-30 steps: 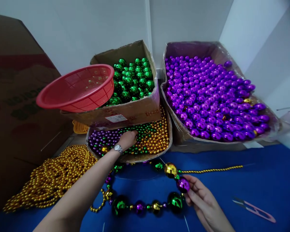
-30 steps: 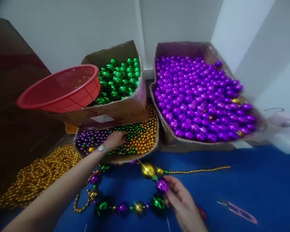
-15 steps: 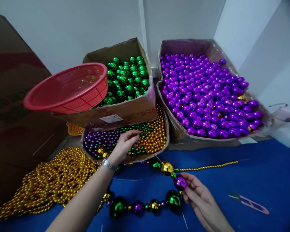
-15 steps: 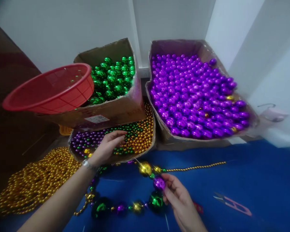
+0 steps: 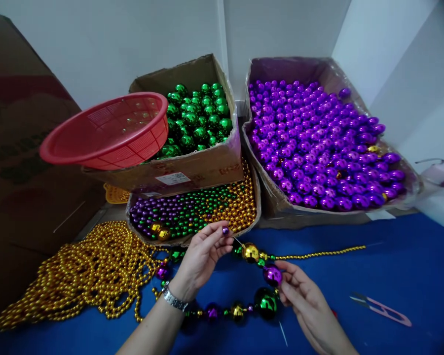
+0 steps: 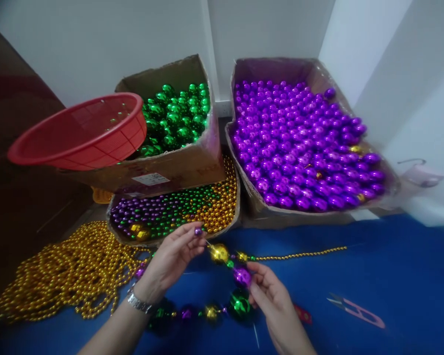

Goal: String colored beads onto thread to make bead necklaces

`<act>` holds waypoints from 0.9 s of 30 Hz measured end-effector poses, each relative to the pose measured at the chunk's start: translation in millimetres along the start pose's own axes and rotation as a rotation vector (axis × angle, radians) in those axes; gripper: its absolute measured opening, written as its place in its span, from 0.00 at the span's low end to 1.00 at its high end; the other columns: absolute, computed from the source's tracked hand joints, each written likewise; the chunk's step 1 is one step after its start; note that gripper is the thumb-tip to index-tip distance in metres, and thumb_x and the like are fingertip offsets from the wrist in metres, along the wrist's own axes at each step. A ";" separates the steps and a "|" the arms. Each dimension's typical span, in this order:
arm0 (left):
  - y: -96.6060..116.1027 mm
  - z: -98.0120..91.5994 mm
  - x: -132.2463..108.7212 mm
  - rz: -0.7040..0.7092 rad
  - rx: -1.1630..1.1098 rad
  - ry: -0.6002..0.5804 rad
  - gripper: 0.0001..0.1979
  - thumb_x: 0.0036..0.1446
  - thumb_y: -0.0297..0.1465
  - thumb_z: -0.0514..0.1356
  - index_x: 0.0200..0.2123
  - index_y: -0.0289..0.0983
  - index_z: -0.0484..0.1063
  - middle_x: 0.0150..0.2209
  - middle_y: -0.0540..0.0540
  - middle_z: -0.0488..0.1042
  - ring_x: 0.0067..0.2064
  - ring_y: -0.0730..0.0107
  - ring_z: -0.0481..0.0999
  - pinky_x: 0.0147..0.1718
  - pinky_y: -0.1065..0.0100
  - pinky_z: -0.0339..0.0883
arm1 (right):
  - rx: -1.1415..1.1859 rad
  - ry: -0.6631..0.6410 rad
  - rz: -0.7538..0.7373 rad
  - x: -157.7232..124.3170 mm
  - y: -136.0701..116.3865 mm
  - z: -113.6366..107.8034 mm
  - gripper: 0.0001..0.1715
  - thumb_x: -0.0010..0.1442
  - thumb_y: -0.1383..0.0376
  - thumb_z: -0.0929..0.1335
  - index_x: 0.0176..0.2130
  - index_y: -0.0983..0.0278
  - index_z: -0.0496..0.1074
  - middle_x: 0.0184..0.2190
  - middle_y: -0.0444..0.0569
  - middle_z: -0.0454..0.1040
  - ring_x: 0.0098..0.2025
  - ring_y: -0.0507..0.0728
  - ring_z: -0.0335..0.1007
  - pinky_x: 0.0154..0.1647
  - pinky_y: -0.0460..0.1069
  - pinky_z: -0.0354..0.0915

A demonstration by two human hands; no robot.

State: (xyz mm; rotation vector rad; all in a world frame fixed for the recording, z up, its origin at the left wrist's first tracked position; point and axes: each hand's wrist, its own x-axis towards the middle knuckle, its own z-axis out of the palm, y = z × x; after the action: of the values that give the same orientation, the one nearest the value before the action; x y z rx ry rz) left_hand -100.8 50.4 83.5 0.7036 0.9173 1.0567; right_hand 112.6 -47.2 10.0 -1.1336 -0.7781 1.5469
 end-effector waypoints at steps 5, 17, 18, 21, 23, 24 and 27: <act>-3.3 1.6 -3.8 0.011 0.037 -0.007 0.11 0.56 0.30 0.60 0.43 0.34 0.72 0.33 0.46 0.72 0.34 0.72 0.74 0.32 0.72 0.71 | -0.020 -0.005 -0.009 0.4 0.0 -0.3 0.20 0.59 0.57 0.67 0.50 0.58 0.65 0.33 0.44 0.66 0.30 0.50 0.61 0.31 0.46 0.58; -4.3 5.9 -7.5 0.062 0.150 -0.023 0.12 0.55 0.32 0.61 0.42 0.35 0.73 0.36 0.46 0.71 0.34 0.72 0.73 0.32 0.71 0.70 | -0.065 0.008 -0.025 0.9 4.0 -3.3 0.19 0.60 0.58 0.66 0.51 0.59 0.64 0.33 0.44 0.65 0.30 0.51 0.62 0.32 0.46 0.58; -4.8 5.9 -7.8 0.071 0.165 -0.019 0.12 0.55 0.32 0.61 0.42 0.35 0.73 0.36 0.45 0.72 0.35 0.72 0.73 0.32 0.72 0.70 | -0.068 0.007 -0.027 0.8 3.6 -3.4 0.19 0.60 0.58 0.66 0.51 0.59 0.64 0.33 0.44 0.65 0.30 0.51 0.61 0.32 0.46 0.58; -5.5 5.4 -8.3 0.088 0.185 -0.011 0.12 0.54 0.32 0.62 0.42 0.35 0.74 0.35 0.46 0.73 0.34 0.72 0.73 0.33 0.72 0.70 | -0.070 0.012 -0.027 0.7 1.3 -2.8 0.19 0.61 0.59 0.66 0.51 0.59 0.64 0.34 0.44 0.65 0.31 0.51 0.61 0.32 0.46 0.58; -5.2 5.4 -8.5 0.083 0.175 -0.005 0.12 0.52 0.32 0.63 0.42 0.36 0.74 0.35 0.46 0.73 0.34 0.72 0.73 0.33 0.72 0.70 | -0.069 0.011 -0.025 0.6 0.0 -2.2 0.18 0.61 0.59 0.66 0.50 0.59 0.65 0.34 0.44 0.65 0.31 0.51 0.61 0.33 0.46 0.58; -4.9 5.5 -8.5 0.076 0.165 -0.001 0.13 0.52 0.33 0.64 0.41 0.36 0.74 0.35 0.46 0.74 0.34 0.72 0.73 0.32 0.72 0.70 | -0.070 0.009 -0.025 0.6 -0.3 -2.0 0.18 0.61 0.58 0.66 0.50 0.59 0.65 0.34 0.45 0.65 0.31 0.51 0.61 0.33 0.46 0.58; -4.0 5.7 -8.5 0.061 0.143 0.003 0.13 0.51 0.33 0.64 0.41 0.36 0.75 0.35 0.46 0.73 0.34 0.72 0.73 0.32 0.72 0.70 | -0.074 0.010 -0.029 0.5 -0.3 -2.3 0.18 0.61 0.59 0.66 0.51 0.59 0.65 0.34 0.45 0.65 0.31 0.51 0.61 0.33 0.46 0.58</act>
State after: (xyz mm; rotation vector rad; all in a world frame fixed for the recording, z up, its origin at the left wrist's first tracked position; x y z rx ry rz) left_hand -95.9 40.8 85.2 0.8538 0.9861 1.0536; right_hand 114.8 -46.7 9.3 -1.1780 -0.8472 1.4979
